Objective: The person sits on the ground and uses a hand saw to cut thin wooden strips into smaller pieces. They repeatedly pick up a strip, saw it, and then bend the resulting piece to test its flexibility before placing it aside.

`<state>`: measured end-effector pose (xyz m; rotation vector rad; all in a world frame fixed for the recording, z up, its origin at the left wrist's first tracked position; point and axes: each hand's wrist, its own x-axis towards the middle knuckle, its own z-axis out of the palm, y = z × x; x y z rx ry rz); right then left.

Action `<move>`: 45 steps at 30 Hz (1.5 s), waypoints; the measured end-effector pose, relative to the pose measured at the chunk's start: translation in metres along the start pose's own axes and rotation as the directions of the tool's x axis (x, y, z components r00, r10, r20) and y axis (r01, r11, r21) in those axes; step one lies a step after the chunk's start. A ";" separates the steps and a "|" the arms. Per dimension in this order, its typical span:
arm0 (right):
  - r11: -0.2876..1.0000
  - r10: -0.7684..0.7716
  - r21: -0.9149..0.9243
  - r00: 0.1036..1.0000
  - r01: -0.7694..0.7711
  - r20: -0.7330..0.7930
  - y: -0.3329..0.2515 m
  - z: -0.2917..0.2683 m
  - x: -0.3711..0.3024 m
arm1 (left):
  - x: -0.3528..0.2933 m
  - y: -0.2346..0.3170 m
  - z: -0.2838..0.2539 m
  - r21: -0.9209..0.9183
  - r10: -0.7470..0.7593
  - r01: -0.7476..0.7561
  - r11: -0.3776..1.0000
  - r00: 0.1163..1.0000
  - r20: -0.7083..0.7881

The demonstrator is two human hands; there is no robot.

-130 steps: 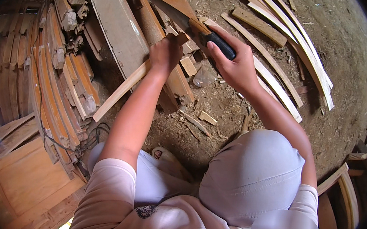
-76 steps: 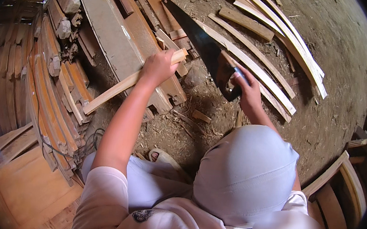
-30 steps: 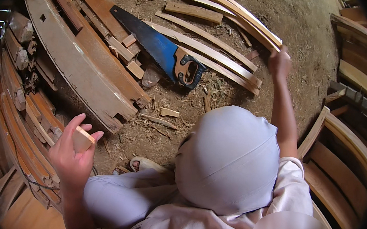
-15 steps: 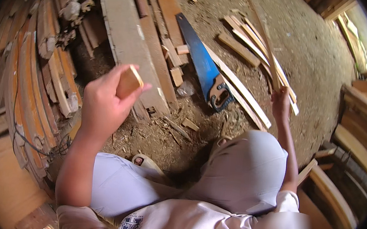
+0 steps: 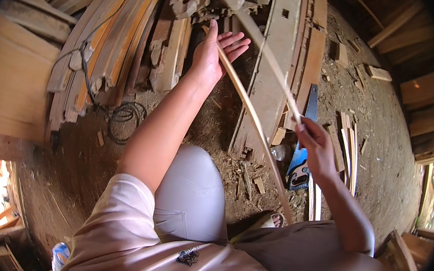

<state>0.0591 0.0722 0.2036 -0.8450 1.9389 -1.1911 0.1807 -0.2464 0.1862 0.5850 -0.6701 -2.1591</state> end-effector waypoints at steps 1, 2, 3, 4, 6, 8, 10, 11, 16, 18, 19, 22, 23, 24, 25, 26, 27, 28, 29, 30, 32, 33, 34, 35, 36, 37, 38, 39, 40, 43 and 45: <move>0.998 0.016 0.066 0.999 -0.019 0.042 0.010 0.011 0.004 | 0.007 0.000 -0.013 0.027 0.008 -0.008 1.000 1.000 0.012; 0.991 0.029 0.131 0.996 -0.040 0.082 0.016 0.022 0.008 | 0.016 0.000 -0.021 0.010 0.025 -0.025 1.000 0.999 -0.036; 0.977 0.044 0.201 0.993 -0.065 0.109 0.019 0.028 0.011 | 0.017 -0.001 -0.025 0.028 0.039 -0.037 0.999 0.996 -0.081; 0.981 0.087 0.157 0.982 -0.114 0.169 0.017 0.033 0.011 | 0.017 -0.001 -0.026 0.048 0.053 -0.048 0.998 0.991 -0.124; 0.977 0.169 0.074 0.944 -0.198 0.283 0.013 0.040 0.011 | 0.019 -0.002 -0.036 0.021 0.041 -0.038 0.999 0.987 -0.152; 0.970 0.161 0.116 0.925 -0.212 0.343 0.016 0.042 0.014 | 0.028 0.002 -0.042 0.007 0.054 -0.053 0.999 0.985 -0.162; 0.962 0.204 0.107 0.925 -0.249 0.319 0.029 0.036 0.010 | 0.030 -0.006 -0.038 -0.017 0.044 -0.048 0.999 0.986 -0.158; 0.968 0.168 0.115 0.915 -0.224 0.367 0.036 0.030 0.014 | 0.032 -0.005 -0.036 0.008 0.042 -0.041 0.999 0.981 -0.191; 0.970 0.207 0.002 0.837 -0.241 0.506 0.033 0.029 0.021 | 0.060 0.010 -0.093 0.011 0.073 -0.073 0.997 0.963 -0.261; 0.963 0.161 0.099 0.827 -0.252 0.538 0.025 0.026 0.012 | 0.076 0.027 -0.117 0.007 0.014 -0.013 1.000 0.976 -0.217; 0.954 0.171 0.119 0.824 -0.276 0.540 0.030 0.025 0.009 | 0.079 0.028 -0.119 -0.027 -0.029 0.023 0.999 0.958 -0.286; 0.945 0.152 0.162 0.821 -0.283 0.551 0.037 0.021 0.007 | 0.078 0.033 -0.121 -0.036 -0.057 0.047 0.998 0.921 -0.385; 0.949 0.140 0.162 0.824 -0.269 0.549 0.034 0.019 0.005 | 0.076 0.031 -0.120 -0.015 -0.032 0.028 0.999 0.904 -0.426; 0.954 0.126 0.161 0.825 -0.254 0.550 0.032 0.018 0.005 | 0.069 0.030 -0.114 0.007 -0.002 0.006 1.000 0.884 -0.468; 0.958 0.144 0.133 0.825 -0.255 0.547 0.031 0.018 0.005 | 0.064 0.028 -0.108 0.030 0.028 -0.015 0.999 0.861 -0.508; 0.961 0.162 0.104 0.823 -0.257 0.544 0.030 0.017 0.006 | 0.064 0.027 -0.108 0.032 0.022 -0.006 0.999 0.856 -0.517; 0.964 0.177 0.074 0.821 -0.256 0.543 0.029 0.017 0.007 | 0.065 0.031 -0.111 0.034 0.020 -0.002 0.999 0.849 -0.528; 0.968 0.177 0.054 0.823 -0.243 0.539 0.031 0.018 0.008 | 0.066 0.034 -0.113 0.036 0.018 0.002 0.999 0.842 -0.539; 0.973 0.177 0.034 0.826 -0.230 0.535 0.034 0.018 0.010 | 0.067 0.037 -0.115 0.038 0.006 0.018 0.999 0.832 -0.555; 0.976 0.177 0.011 0.828 -0.216 0.532 0.035 0.018 0.011 | 0.066 0.038 -0.116 0.041 0.010 0.016 0.999 0.825 -0.565; 0.983 0.148 0.016 0.840 -0.184 0.522 0.037 0.018 0.011 | 0.067 0.040 -0.118 0.046 0.017 0.012 0.999 0.810 -0.586; 0.985 0.136 0.017 0.845 -0.169 0.517 0.038 0.017 0.010 | 0.070 0.039 -0.119 0.051 0.021 0.012 0.999 0.798 -0.603; 0.983 0.143 0.024 0.843 -0.182 0.518 0.040 0.017 0.010 | 0.071 0.039 -0.121 0.050 0.016 0.017 0.999 0.799 -0.601; 0.980 0.150 0.032 0.841 -0.195 0.520 0.041 0.016 0.010 | 0.071 0.039 -0.124 0.049 0.012 0.021 0.999 0.801 -0.599; 0.978 0.153 0.041 0.837 -0.205 0.525 0.042 0.016 0.011 | 0.072 0.040 -0.126 0.050 0.012 0.022 0.999 0.801 -0.598; 0.976 0.153 0.052 0.837 -0.211 0.526 0.041 0.016 0.011 | 0.073 0.041 -0.129 0.052 0.016 0.019 0.998 0.799 -0.601; 0.974 0.152 0.064 0.836 -0.218 0.527 0.040 0.016 0.011 | 0.073 0.041 -0.131 0.055 0.019 0.017 0.998 0.797 -0.604; 0.972 0.154 0.073 0.837 -0.224 0.525 0.039 0.015 0.010 | 0.075 0.041 -0.133 0.055 0.020 0.016 0.998 0.795 -0.606; 0.969 0.151 0.090 0.837 -0.231 0.527 0.039 0.015 0.009 | 0.076 0.042 -0.135 0.059 0.024 0.014 0.998 0.801 -0.599; 0.960 0.153 0.121 0.836 -0.252 0.527 0.040 0.014 0.008 | 0.074 0.043 -0.136 0.061 0.020 0.020 0.998 0.806 -0.592; 0.958 0.167 0.117 0.839 -0.262 0.518 0.038 0.012 0.005 | 0.073 0.043 -0.134 0.045 -0.002 0.036 0.998 0.799 -0.601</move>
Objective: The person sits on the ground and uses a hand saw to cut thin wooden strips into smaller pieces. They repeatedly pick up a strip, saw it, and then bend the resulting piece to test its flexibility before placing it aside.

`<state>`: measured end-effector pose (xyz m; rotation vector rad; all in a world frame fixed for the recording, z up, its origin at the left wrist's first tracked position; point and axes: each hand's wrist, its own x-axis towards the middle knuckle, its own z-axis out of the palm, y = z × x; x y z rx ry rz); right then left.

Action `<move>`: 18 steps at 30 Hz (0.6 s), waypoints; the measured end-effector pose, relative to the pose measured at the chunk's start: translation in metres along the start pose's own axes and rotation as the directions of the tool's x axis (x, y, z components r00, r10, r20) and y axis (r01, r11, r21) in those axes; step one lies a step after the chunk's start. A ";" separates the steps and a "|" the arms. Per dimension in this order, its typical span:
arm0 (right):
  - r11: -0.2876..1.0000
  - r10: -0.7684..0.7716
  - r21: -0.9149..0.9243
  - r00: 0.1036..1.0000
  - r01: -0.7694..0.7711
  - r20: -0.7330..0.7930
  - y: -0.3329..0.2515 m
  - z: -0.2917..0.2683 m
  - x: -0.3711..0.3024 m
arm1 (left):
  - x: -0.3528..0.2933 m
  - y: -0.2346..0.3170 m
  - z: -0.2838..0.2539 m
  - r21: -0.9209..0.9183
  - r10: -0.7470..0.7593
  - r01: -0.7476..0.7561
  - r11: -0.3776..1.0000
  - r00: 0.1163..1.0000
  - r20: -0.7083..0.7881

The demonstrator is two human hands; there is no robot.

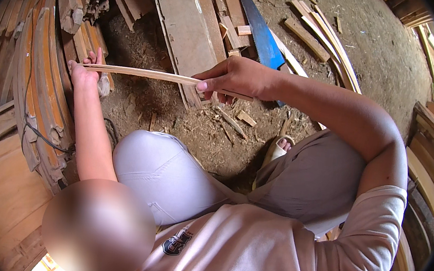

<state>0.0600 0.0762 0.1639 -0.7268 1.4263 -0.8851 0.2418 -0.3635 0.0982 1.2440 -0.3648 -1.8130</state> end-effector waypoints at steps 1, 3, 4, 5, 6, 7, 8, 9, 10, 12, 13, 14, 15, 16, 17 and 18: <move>1.000 -0.005 0.014 1.000 0.005 0.000 0.001 0.000 -0.002 | 0.002 0.000 0.000 0.004 -0.002 0.002 1.000 1.000 0.000; 0.999 -0.014 0.042 1.000 0.014 0.002 0.004 -0.001 -0.004 | 0.002 -0.002 0.003 0.012 -0.007 0.007 1.000 1.000 -0.002; 0.999 -0.016 0.039 1.000 0.015 0.003 0.005 -0.002 -0.004 | 0.001 -0.004 0.003 0.011 -0.007 0.008 1.000 1.000 -0.009; 0.999 -0.016 0.035 1.000 0.016 0.004 0.007 -0.004 -0.005 | 0.000 -0.007 0.004 0.009 -0.009 0.009 1.000 1.000 -0.017; 0.999 -0.020 0.028 1.000 0.019 0.007 0.006 -0.004 -0.004 | 0.001 -0.005 0.004 0.005 -0.007 0.007 1.000 1.000 -0.024; 1.000 -0.014 0.005 1.000 0.014 0.006 0.005 -0.004 -0.005 | 0.004 -0.004 0.001 0.004 -0.006 0.006 1.000 1.000 -0.007; 1.000 -0.008 -0.021 1.000 0.008 0.007 0.003 -0.004 -0.006 | 0.007 -0.005 -0.003 0.000 -0.005 0.005 1.000 1.000 0.007; 0.999 -0.005 -0.053 1.000 0.006 0.016 -0.002 -0.003 -0.003 | 0.015 0.000 -0.010 -0.010 0.005 -0.005 1.000 1.000 0.019; 0.996 -0.012 -0.092 1.000 0.014 0.017 -0.009 -0.001 0.000 | 0.017 0.009 -0.014 -0.029 0.059 -0.059 0.998 0.998 0.005; 0.993 -0.062 -0.093 0.997 0.066 0.051 -0.007 -0.001 0.003 | 0.044 0.020 -0.035 -0.032 -0.070 0.077 0.997 0.979 0.190; 0.995 0.011 -0.095 0.998 -0.005 0.056 -0.007 -0.002 0.003 | 0.032 0.009 -0.031 0.006 0.009 -0.011 1.000 0.972 0.233; 0.988 -0.012 -0.156 0.999 0.017 0.038 -0.007 -0.004 0.000 | 0.015 -0.003 -0.022 0.034 0.086 -0.099 0.994 0.955 0.284; 0.984 0.000 -0.180 1.000 -0.002 -0.011 -0.003 -0.004 -0.001 | -0.004 -0.012 -0.015 0.049 0.164 -0.191 0.980 0.928 0.333; 0.995 -0.026 -0.094 1.000 0.024 -0.015 0.007 -0.008 -0.003 | -0.037 -0.024 0.010 0.011 0.222 -0.233 0.972 0.937 0.270; 0.987 0.011 -0.161 0.999 -0.019 -0.052 0.019 -0.014 0.000 | -0.059 -0.022 0.027 0.003 0.178 -0.183 0.983 0.960 0.215; 0.967 -0.005 -0.253 0.997 -0.016 -0.082 0.024 -0.014 0.005 | -0.067 -0.017 0.033 -0.045 0.152 -0.147 0.988 0.973 0.171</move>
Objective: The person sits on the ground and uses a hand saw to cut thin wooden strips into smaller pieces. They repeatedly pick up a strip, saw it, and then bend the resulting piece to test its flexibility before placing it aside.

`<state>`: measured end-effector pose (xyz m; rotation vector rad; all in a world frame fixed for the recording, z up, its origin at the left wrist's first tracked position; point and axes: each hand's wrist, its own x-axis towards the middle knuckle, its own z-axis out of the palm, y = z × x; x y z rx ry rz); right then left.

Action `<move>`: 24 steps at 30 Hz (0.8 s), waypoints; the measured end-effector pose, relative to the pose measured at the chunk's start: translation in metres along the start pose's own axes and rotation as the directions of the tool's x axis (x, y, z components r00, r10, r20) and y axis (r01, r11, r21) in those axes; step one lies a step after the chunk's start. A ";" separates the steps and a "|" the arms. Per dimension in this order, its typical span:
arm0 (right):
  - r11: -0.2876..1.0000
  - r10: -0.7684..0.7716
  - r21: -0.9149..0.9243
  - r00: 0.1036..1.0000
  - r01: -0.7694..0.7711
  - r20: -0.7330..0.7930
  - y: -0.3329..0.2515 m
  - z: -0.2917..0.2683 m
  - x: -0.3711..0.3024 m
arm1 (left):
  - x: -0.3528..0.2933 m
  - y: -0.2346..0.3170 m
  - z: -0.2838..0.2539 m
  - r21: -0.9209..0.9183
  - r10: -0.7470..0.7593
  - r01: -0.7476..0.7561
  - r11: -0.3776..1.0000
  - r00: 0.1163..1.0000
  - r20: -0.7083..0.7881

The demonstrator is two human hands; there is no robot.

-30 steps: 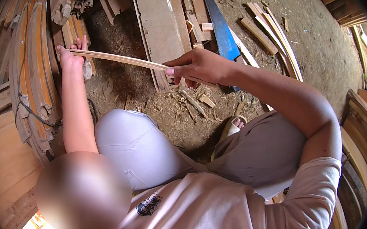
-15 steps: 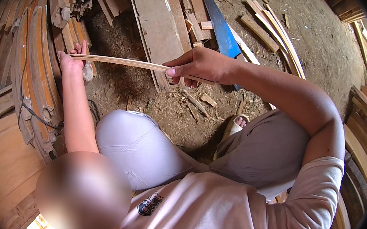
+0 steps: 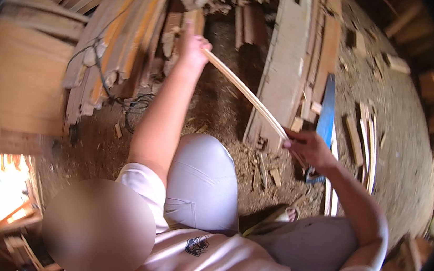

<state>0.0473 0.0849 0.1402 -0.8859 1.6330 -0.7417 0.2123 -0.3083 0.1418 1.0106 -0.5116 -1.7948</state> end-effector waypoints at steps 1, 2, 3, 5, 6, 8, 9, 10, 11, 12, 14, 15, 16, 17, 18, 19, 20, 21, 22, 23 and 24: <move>0.996 -0.031 -0.079 1.000 0.031 -0.001 -0.008 0.004 0.004 | 0.004 0.009 -0.005 -0.018 0.003 -0.002 1.000 0.998 0.056; 0.997 -0.043 -0.071 0.999 0.042 -0.014 0.001 0.002 0.006 | -0.002 0.009 0.002 -0.018 0.002 -0.001 1.000 0.998 0.056; 0.997 -0.053 -0.058 0.998 0.051 -0.027 0.014 0.002 0.012 | -0.009 0.010 0.006 -0.013 -0.001 0.002 1.000 0.998 0.056; 0.997 -0.049 -0.056 0.998 0.047 -0.040 0.011 0.006 0.016 | -0.013 0.014 0.004 -0.068 0.017 -0.012 0.998 0.997 0.069; 0.998 -0.041 -0.047 0.998 0.039 -0.055 0.012 0.006 0.016 | -0.020 0.015 0.008 -0.071 0.018 -0.016 0.997 0.999 0.032; 0.999 -0.029 0.016 0.998 0.030 -0.048 0.013 0.007 0.020 | -0.021 0.015 0.009 -0.091 0.034 -0.029 0.995 0.998 0.054; 0.998 -0.019 0.055 0.999 0.021 -0.045 0.013 0.007 0.020 | -0.022 0.015 0.009 -0.089 0.034 -0.029 0.996 0.998 0.058; 0.998 -0.011 0.061 0.999 0.014 -0.051 0.011 0.008 0.021 | -0.024 0.016 0.009 -0.093 0.039 -0.032 0.995 0.997 0.071; 0.999 -0.011 0.041 0.998 0.013 -0.057 0.013 0.006 0.023 | -0.025 0.016 0.010 -0.096 0.042 -0.034 0.995 0.995 0.085; 1.000 -0.006 0.024 0.998 0.008 -0.064 0.020 0.002 0.023 | -0.026 0.013 0.012 -0.095 0.040 -0.031 0.995 0.994 0.100; 1.000 0.003 0.017 0.997 -0.001 -0.082 0.030 -0.003 0.024 | -0.023 0.012 0.022 -0.095 0.026 -0.016 0.995 0.994 0.109; 0.999 0.021 0.032 0.995 -0.018 -0.101 0.035 -0.008 0.023 | -0.022 0.002 0.029 -0.087 -0.001 0.011 0.996 0.993 0.121; 0.997 0.059 0.060 0.990 -0.051 -0.129 0.046 -0.014 0.019 | -0.023 -0.006 0.030 -0.081 0.005 0.010 0.997 0.985 0.174; 0.987 0.014 0.161 0.999 -0.008 -0.038 0.066 -0.028 0.016 | -0.016 -0.014 0.027 -0.052 0.000 0.012 0.999 0.974 0.226; 0.990 -0.001 0.140 1.000 0.000 0.009 0.044 -0.023 0.016 | -0.003 -0.008 0.006 -0.010 0.011 -0.009 1.000 0.973 0.229; 0.989 -0.132 0.067 0.991 0.132 -0.009 0.040 -0.021 0.015 | 0.009 -0.011 -0.008 0.028 -0.005 -0.002 1.000 0.972 0.237; 0.991 -0.132 0.039 0.990 0.131 0.045 0.018 -0.018 0.015 | 0.023 0.000 -0.024 0.073 -0.007 -0.008 0.997 0.978 0.207; 0.996 -0.080 0.045 0.994 0.077 0.079 0.015 -0.017 0.020 | 0.035 0.009 -0.035 0.109 -0.006 -0.013 0.994 0.985 0.174; 0.996 -0.069 0.057 0.990 0.062 0.122 -0.012 -0.015 0.012 | 0.045 0.017 -0.046 0.141 -0.011 -0.009 0.990 0.990 0.142; 0.999 -0.052 0.006 0.994 0.052 0.097 -0.002 -0.016 0.016 | 0.058 0.015 -0.047 0.153 0.050 -0.063 0.986 0.995 0.092; 0.997 -0.076 0.036 0.993 0.073 0.096 -0.004 -0.015 0.013 | 0.071 0.019 -0.054 0.144 -0.024 0.004 0.990 0.990 0.137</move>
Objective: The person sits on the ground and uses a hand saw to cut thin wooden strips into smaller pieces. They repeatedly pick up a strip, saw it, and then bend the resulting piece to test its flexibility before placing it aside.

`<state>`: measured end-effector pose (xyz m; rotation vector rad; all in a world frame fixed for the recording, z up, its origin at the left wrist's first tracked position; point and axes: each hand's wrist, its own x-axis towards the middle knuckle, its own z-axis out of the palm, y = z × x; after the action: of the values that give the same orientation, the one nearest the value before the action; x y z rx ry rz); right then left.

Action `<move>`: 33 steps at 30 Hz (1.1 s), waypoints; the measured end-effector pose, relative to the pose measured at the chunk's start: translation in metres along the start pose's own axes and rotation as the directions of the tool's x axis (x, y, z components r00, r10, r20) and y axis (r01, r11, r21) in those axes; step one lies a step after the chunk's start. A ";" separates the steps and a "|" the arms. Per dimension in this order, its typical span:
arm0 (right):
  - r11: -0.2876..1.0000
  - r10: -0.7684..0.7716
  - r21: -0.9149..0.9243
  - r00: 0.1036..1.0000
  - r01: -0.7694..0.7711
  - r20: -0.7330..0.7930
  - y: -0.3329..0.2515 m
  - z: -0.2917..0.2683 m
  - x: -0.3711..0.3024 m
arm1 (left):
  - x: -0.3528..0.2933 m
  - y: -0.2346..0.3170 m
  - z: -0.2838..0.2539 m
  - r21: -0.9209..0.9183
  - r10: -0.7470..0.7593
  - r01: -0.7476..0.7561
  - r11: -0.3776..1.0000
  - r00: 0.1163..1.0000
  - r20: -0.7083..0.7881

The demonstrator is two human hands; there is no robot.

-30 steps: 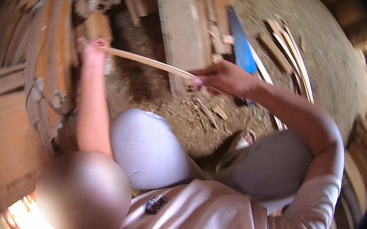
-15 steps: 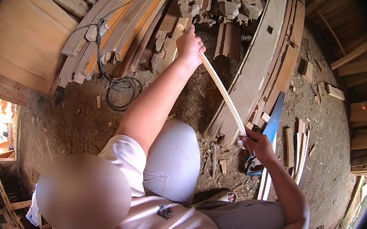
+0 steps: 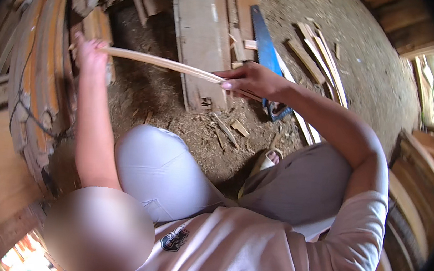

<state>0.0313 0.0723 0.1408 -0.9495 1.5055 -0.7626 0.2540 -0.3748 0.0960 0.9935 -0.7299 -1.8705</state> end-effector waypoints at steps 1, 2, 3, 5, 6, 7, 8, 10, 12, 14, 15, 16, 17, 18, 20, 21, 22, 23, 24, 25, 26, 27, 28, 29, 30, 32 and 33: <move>0.999 0.001 0.035 1.000 -0.001 -0.010 0.003 0.001 -0.002 | 0.004 -0.002 -0.002 0.004 -0.045 0.045 0.999 0.999 -0.003; 0.995 0.022 0.099 1.000 -0.021 -0.006 0.002 0.002 -0.004 | 0.007 0.000 -0.004 0.008 -0.086 0.086 0.996 0.996 -0.006; 0.985 0.042 0.166 0.999 -0.042 0.005 0.002 0.005 -0.007 | 0.007 -0.001 -0.002 0.030 -0.103 0.105 0.994 0.992 -0.067; 0.985 0.055 0.164 0.998 -0.054 -0.005 0.001 0.007 -0.007 | 0.004 0.000 -0.001 0.029 -0.116 0.117 0.993 0.992 -0.044; 0.985 0.062 0.161 0.998 -0.061 -0.003 0.000 0.007 -0.005 | 0.003 0.001 0.000 0.027 -0.121 0.122 0.992 0.992 -0.038; 0.984 0.062 0.167 0.998 -0.060 -0.004 0.002 0.007 -0.006 | -0.006 -0.002 0.009 0.033 -0.116 0.120 0.992 0.989 -0.094; 0.983 0.062 0.173 0.998 -0.060 -0.005 0.004 0.007 -0.006 | -0.014 -0.007 0.020 0.039 -0.112 0.119 0.992 0.982 -0.150; 0.983 0.052 0.174 0.999 -0.052 0.004 0.001 0.008 -0.006 | -0.011 -0.002 0.019 0.009 -0.124 0.128 0.992 0.975 -0.186; 0.984 0.045 0.172 0.999 -0.047 0.018 -0.006 0.009 -0.005 | 0.003 0.003 -0.001 0.043 -0.084 0.092 0.995 0.982 -0.168; 0.985 0.016 0.172 1.000 -0.019 0.015 0.002 0.009 -0.004 | 0.009 -0.002 -0.004 0.032 -0.115 0.122 0.992 0.981 -0.156; 0.985 0.000 0.170 1.000 -0.003 0.017 0.006 0.009 -0.004 | 0.011 -0.005 -0.007 0.037 -0.111 0.118 0.992 0.980 -0.162; 0.985 0.006 0.171 1.000 -0.009 0.019 0.005 0.007 -0.005 | 0.012 -0.007 -0.009 0.038 -0.106 0.114 0.993 0.980 -0.167; 0.985 0.013 0.171 1.000 -0.017 0.020 0.005 0.007 -0.008 | 0.014 -0.009 -0.008 0.038 -0.101 0.109 0.993 0.980 -0.171; 0.985 0.022 0.172 1.000 -0.025 0.021 0.005 0.006 -0.011 | 0.013 -0.012 -0.002 0.022 -0.114 0.121 0.992 0.971 -0.210; 0.986 0.048 0.160 0.999 -0.051 0.019 0.006 0.003 -0.019 | 0.009 -0.019 0.004 0.056 -0.113 0.124 0.991 0.978 -0.177; 0.988 0.049 0.144 0.998 -0.053 0.033 0.002 0.005 -0.016 | 0.011 -0.014 -0.005 0.066 -0.094 0.107 0.992 0.981 -0.171; 0.995 0.035 0.091 0.999 -0.038 0.041 -0.010 0.007 -0.010 | 0.032 0.010 -0.033 0.041 -0.060 0.066 0.997 0.990 -0.131; 0.998 0.047 0.049 0.998 -0.048 0.030 -0.009 0.006 -0.011 | 0.037 0.011 -0.032 0.004 -0.184 0.185 0.983 0.978 -0.098; 0.998 0.063 0.005 0.998 -0.064 0.016 -0.004 0.005 -0.012 | 0.021 -0.006 -0.014 0.034 -0.106 0.112 0.993 0.984 -0.140; 0.987 -0.109 -0.116 0.994 0.107 -0.011 0.007 0.011 0.005 | 0.027 0.012 -0.032 0.040 -0.055 0.055 0.998 0.998 -0.009; 0.959 -0.082 -0.272 0.997 0.080 0.004 0.001 0.011 0.005 | 0.021 0.015 -0.024 0.052 -0.027 0.024 0.998 0.998 0.064; 0.896 -0.011 -0.443 0.999 -0.008 -0.041 0.015 0.006 -0.007 | -0.037 -0.021 0.050 0.055 0.000 0.000 0.998 1.000 -0.009; 0.849 0.068 -0.526 0.997 -0.041 0.031 -0.001 0.007 -0.008 | -0.063 -0.004 0.069 0.002 0.143 -0.144 0.990 0.986 0.088; 0.843 -0.079 -0.533 0.997 0.069 0.004 0.018 0.013 -0.008 | -0.094 0.012 0.094 -0.016 0.227 -0.229 0.973 0.949 0.221; 0.829 -0.109 -0.553 0.994 0.085 -0.011 0.015 0.020 -0.007 | -0.123 0.027 0.121 -0.017 0.251 -0.254 0.967 0.943 0.217; 0.782 -0.022 -0.624 0.999 0.004 -0.022 -0.014 0.034 -0.004 | -0.173 0.048 0.153 -0.021 0.310 -0.312 0.950 0.931 0.195; 0.806 -0.020 -0.592 0.998 -0.017 -0.055 -0.001 0.036 0.002 | -0.199 0.048 0.170 0.013 0.348 -0.359 0.933 0.911 0.221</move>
<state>0.0667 0.0711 0.1357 -1.3990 1.8420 -0.3066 0.1890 -0.2035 0.2893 0.6414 -1.0217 -1.6574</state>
